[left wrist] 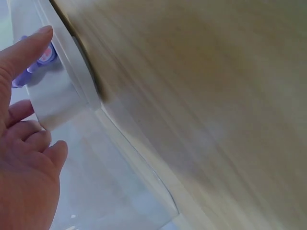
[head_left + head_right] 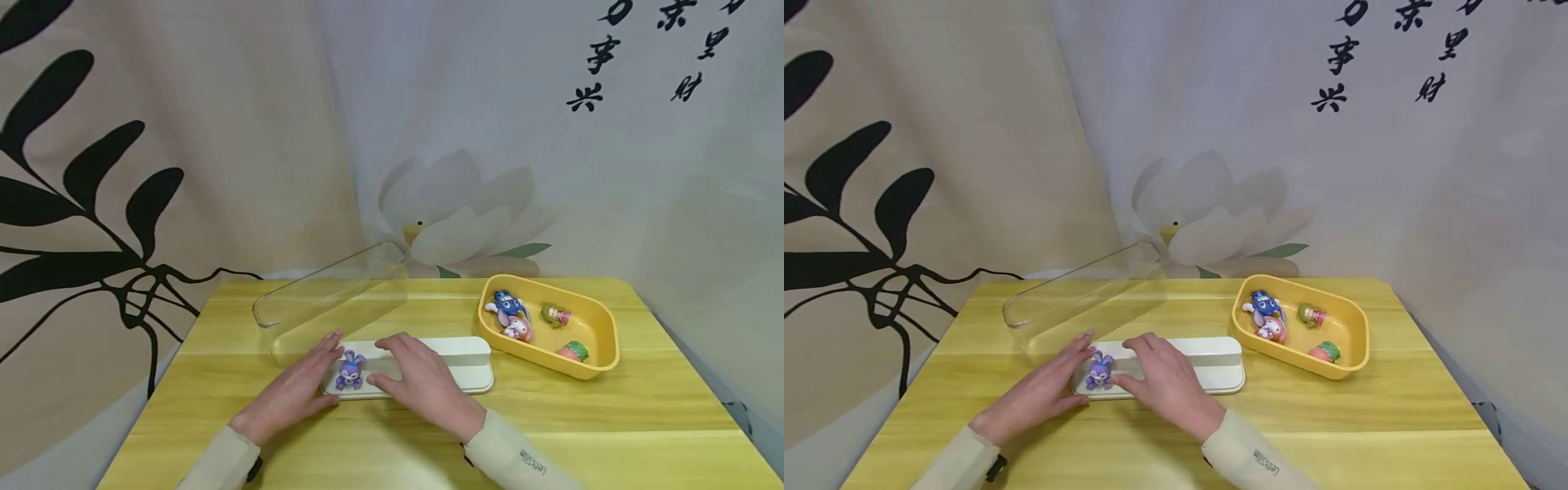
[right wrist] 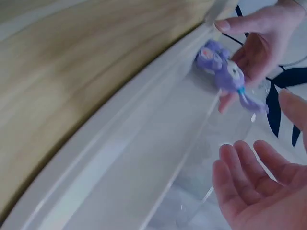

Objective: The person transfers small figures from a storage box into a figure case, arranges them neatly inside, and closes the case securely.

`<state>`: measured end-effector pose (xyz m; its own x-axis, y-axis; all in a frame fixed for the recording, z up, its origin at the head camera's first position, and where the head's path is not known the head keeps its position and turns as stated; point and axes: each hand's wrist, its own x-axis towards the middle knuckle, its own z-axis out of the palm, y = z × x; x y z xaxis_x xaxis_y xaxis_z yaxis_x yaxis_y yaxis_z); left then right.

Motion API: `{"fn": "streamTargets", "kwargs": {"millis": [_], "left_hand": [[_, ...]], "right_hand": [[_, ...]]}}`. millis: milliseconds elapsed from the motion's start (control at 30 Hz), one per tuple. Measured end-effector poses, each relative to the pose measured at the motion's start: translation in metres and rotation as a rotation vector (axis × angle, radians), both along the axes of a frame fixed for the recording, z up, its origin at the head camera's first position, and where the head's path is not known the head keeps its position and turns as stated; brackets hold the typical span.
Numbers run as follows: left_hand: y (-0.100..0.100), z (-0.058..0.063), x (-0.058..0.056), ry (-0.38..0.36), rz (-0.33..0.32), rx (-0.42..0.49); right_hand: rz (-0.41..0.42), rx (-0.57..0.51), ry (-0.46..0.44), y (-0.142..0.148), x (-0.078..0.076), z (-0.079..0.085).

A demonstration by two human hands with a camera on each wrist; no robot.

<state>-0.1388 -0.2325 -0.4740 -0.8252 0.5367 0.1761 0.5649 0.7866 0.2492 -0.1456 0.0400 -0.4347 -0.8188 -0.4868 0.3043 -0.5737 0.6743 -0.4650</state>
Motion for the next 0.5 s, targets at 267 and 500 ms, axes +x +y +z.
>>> {"fn": "streamTargets", "kwargs": {"millis": [267, 500], "left_hand": [[0.002, 0.000, 0.000, 0.003, -0.001, -0.014], [0.003, -0.003, -0.003, 0.065, -0.034, -0.041]], "right_hand": [[-0.092, -0.059, 0.043, 0.046, 0.003, 0.008], [-0.153, -0.085, 0.033, 0.092, 0.002, 0.014]]}}
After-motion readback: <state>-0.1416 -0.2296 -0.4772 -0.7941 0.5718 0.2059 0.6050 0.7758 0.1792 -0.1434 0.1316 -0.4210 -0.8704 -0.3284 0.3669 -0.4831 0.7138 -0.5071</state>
